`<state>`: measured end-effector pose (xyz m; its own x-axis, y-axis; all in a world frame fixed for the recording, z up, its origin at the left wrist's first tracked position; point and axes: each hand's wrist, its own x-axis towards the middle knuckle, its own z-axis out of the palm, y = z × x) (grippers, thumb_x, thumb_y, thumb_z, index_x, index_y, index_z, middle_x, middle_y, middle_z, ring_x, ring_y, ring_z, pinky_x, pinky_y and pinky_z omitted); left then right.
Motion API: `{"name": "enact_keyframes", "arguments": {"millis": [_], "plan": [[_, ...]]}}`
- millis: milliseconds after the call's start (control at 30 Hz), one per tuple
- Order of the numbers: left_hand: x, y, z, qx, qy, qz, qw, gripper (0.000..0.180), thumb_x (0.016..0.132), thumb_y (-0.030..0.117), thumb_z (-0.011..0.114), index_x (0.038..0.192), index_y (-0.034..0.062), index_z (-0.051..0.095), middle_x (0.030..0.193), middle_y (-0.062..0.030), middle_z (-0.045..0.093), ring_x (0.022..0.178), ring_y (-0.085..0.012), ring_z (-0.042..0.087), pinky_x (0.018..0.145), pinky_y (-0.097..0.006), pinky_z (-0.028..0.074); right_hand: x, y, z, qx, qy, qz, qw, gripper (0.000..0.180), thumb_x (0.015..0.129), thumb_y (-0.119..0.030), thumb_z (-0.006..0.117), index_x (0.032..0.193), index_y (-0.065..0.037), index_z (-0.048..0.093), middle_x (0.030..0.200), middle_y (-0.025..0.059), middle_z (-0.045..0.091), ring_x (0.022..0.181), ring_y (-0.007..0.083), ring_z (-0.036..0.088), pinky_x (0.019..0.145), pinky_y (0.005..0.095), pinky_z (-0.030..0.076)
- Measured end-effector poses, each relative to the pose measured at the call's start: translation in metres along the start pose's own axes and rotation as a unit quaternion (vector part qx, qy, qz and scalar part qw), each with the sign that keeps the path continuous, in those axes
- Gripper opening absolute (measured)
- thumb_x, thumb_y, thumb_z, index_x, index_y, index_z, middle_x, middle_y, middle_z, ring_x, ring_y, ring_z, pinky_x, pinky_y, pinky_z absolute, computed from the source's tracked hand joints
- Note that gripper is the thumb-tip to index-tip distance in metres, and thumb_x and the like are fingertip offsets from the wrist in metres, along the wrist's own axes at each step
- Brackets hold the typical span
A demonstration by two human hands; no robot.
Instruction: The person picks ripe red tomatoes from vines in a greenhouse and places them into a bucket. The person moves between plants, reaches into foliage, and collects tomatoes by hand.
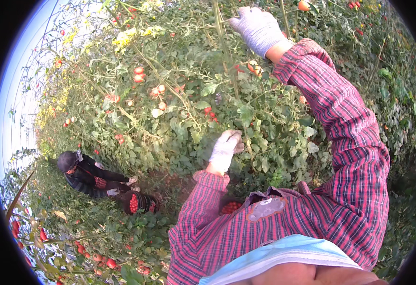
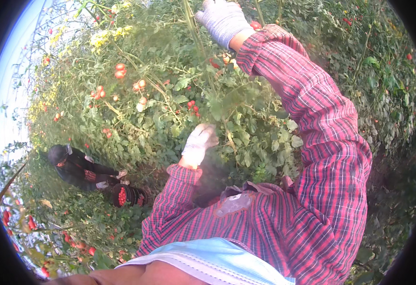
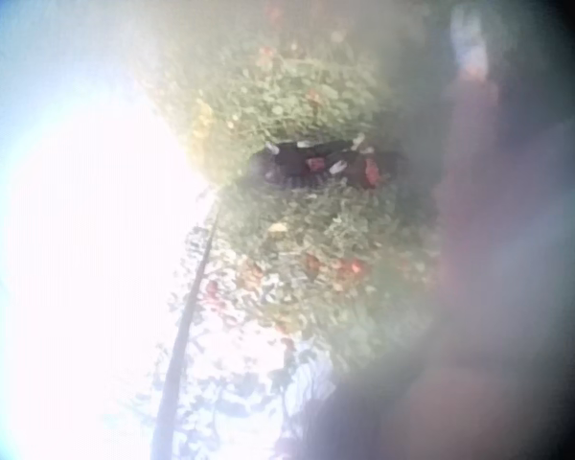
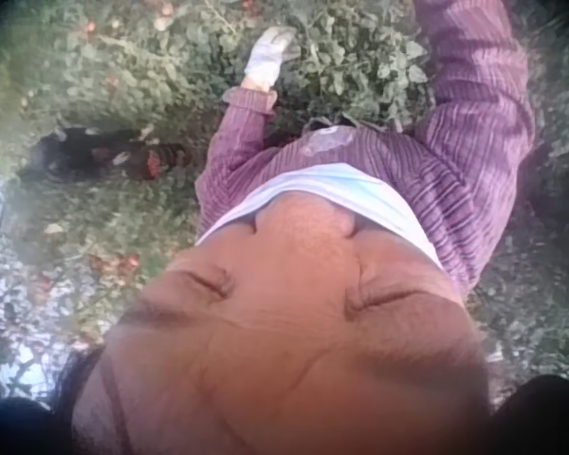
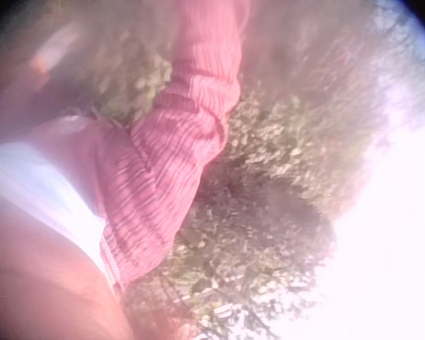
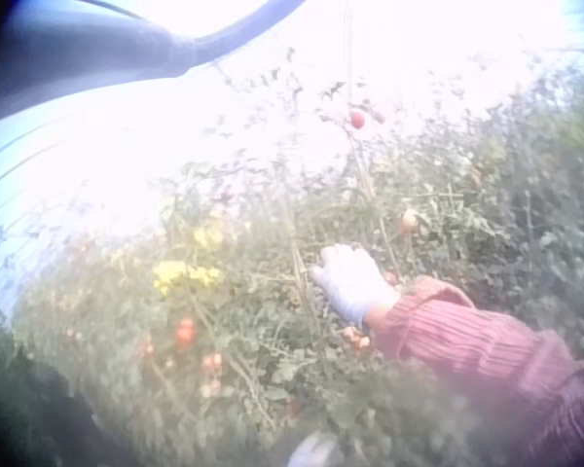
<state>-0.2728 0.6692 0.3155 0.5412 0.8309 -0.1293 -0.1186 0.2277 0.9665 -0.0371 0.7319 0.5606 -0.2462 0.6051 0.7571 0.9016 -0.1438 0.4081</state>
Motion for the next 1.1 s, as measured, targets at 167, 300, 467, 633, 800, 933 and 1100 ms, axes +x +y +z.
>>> {"name": "enact_keyframes", "arguments": {"millis": [167, 300, 467, 633, 800, 933, 1100], "plan": [[-0.013, 0.011, -0.01, -0.018, 0.038, 0.006, 0.999, 0.02, 0.091, 0.014, 0.055, 0.108, 0.0037, 0.058, 0.098, -0.0055, 0.059, 0.081, -0.019, 0.062, 0.076, -0.035, 0.053, -0.008, 0.009, -0.027, 0.232, -0.088, -0.012, 0.969, 0.043, 0.077, -0.017, 0.062, 0.119, -0.01, 0.055, 0.111, 0.0135, 0.056, 0.088, 0.0301, 0.059, 0.072, 0.0399, 0.047], [-0.006, 0.029, -0.018, -0.025, 0.011, 0.033, 0.999, 0.018, 0.09, 0.013, 0.058, 0.105, 0.0029, 0.057, 0.089, -0.0043, 0.058, 0.073, -0.0158, 0.06, 0.068, -0.029, 0.052, -0.02, 0.025, -0.012, 0.411, 0.029, -0.051, 0.91, 0.036, 0.071, -0.011, 0.065, 0.106, -0.009, 0.057, 0.096, 0.0076, 0.056, 0.091, 0.0239, 0.059, 0.083, 0.0341, 0.049], [-0.009, 0.076, -0.016, -0.003, 0.076, 0.106, 0.991, 0.017, 0.092, 0.013, 0.055, 0.104, 0.0015, 0.055, 0.082, -0.0054, 0.056, 0.068, -0.0153, 0.057, 0.066, -0.03, 0.052, -0.029, 0.02, -0.014, 0.716, -0.063, 0.03, 0.694, 0.031, 0.076, -0.012, 0.065, 0.106, -0.007, 0.056, 0.103, 0.0036, 0.056, 0.099, 0.0129, 0.055, 0.082, 0.0287, 0.049], [0.009, 0.136, -0.004, -0.01, 0.078, 0.243, 0.967, 0.021, 0.093, 0.016, 0.055, 0.106, -0.0001, 0.052, 0.085, -0.0064, 0.056, 0.07, -0.0136, 0.059, 0.065, -0.025, 0.054, -0.045, 0.015, -0.007, 0.908, -0.019, 0.225, 0.352, 0.027, 0.086, -0.018, 0.063, 0.109, -0.006, 0.055, 0.102, 0.0072, 0.058, 0.09, 0.0174, 0.058, 0.064, 0.0247, 0.049], [0.056, 0.184, 0.018, 0.122, 0.057, 0.287, 0.948, 0.037, 0.092, 0.017, 0.056, 0.121, -0.0044, 0.047, 0.101, -0.0089, 0.057, 0.085, -0.0138, 0.059, 0.072, -0.025, 0.055, -0.066, 0.006, 0.023, 0.885, -0.083, 0.349, 0.296, 0.027, 0.089, -0.017, 0.061, 0.113, -0.005, 0.055, 0.097, 0.0063, 0.061, 0.083, 0.016, 0.06, 0.056, 0.0243, 0.047], [0.078, 0.198, 0.042, 0.17, 0.072, 0.278, 0.943, 0.059, 0.089, 0.021, 0.061, 0.136, -0.0046, 0.036, 0.114, -0.0132, 0.056, 0.096, -0.017, 0.059, 0.07, -0.027, 0.052, -0.061, -0.012, 0.009, 0.806, -0.138, 0.388, 0.424, 0.038, 0.089, -0.016, 0.059, 0.125, -0.006, 0.05, 0.105, 0.002, 0.062, 0.087, 0.0118, 0.061, 0.059, 0.0243, 0.048], [0.095, 0.195, 0.046, 0.131, 0.05, 0.256, 0.957, 0.04, 0.09, 0.019, 0.055, 0.124, -0.0006, 0.047, 0.101, -0.0089, 0.062, 0.08, -0.0141, 0.062, 0.062, -0.026, 0.049, -0.051, -0.009, -0.001, 0.779, -0.093, 0.405, 0.469, 0.04, 0.091, -0.02, 0.059, 0.127, -0.006, 0.049, 0.105, 0.0063, 0.063, 0.084, 0.014, 0.063, 0.057, 0.0232, 0.051]]}}
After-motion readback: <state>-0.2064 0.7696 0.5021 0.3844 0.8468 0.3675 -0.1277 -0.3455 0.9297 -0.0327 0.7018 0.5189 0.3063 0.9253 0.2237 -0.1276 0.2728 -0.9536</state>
